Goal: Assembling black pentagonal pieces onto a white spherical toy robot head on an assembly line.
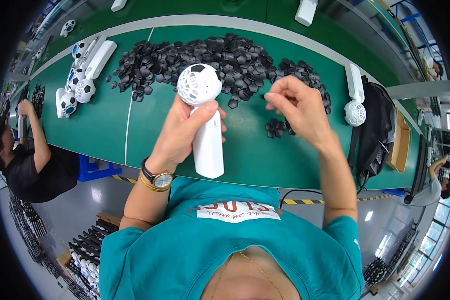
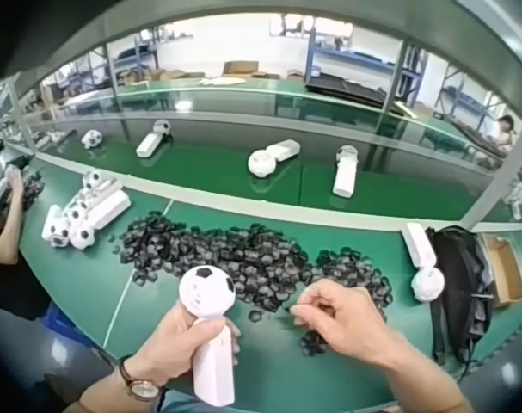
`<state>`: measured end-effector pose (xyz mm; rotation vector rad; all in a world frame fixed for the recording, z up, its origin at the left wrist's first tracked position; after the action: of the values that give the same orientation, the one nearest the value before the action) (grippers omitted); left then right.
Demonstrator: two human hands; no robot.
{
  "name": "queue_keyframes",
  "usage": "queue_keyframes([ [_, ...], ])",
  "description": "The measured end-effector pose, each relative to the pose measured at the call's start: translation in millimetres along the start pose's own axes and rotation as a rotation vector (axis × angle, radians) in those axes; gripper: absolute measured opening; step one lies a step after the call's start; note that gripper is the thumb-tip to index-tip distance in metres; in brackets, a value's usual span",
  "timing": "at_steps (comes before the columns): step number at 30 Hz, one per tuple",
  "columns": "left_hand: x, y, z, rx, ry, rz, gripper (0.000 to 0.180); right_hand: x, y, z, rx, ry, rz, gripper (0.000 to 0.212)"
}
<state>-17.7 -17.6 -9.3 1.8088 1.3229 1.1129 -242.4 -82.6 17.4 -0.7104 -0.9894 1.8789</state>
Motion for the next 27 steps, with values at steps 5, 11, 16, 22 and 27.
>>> queue_keyframes([
  [5,-3,-5,-14,0.045,-0.007,-0.045,0.046,-4,-29,-49,-0.700,0.176,0.011,0.010],
  [11,-10,-18,-23,0.032,0.073,-0.309,0.048,-10,-27,-85,-0.720,0.342,0.001,0.012],
  [16,-4,-18,-21,0.029,0.028,-0.316,0.050,-9,-27,-91,-0.647,0.378,0.013,0.013],
  [22,-6,-18,-20,-0.007,0.049,-0.344,0.050,-11,-26,-87,-0.628,0.333,0.023,0.012],
  [27,-7,-16,-19,-0.030,0.059,-0.350,0.050,-17,-28,-80,-0.599,0.290,0.073,0.012],
])
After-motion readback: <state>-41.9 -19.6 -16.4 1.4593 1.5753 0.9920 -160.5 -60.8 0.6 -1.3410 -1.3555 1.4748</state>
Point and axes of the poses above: each hand's wrist, its own x-axis away from the middle knuckle, its own z-axis out of the back of the hand, y = z × x, the point moved 1 cm from there along -x, towards the middle knuckle, and after that the axes turned 1 degree about -z, right-handed, at the moved point
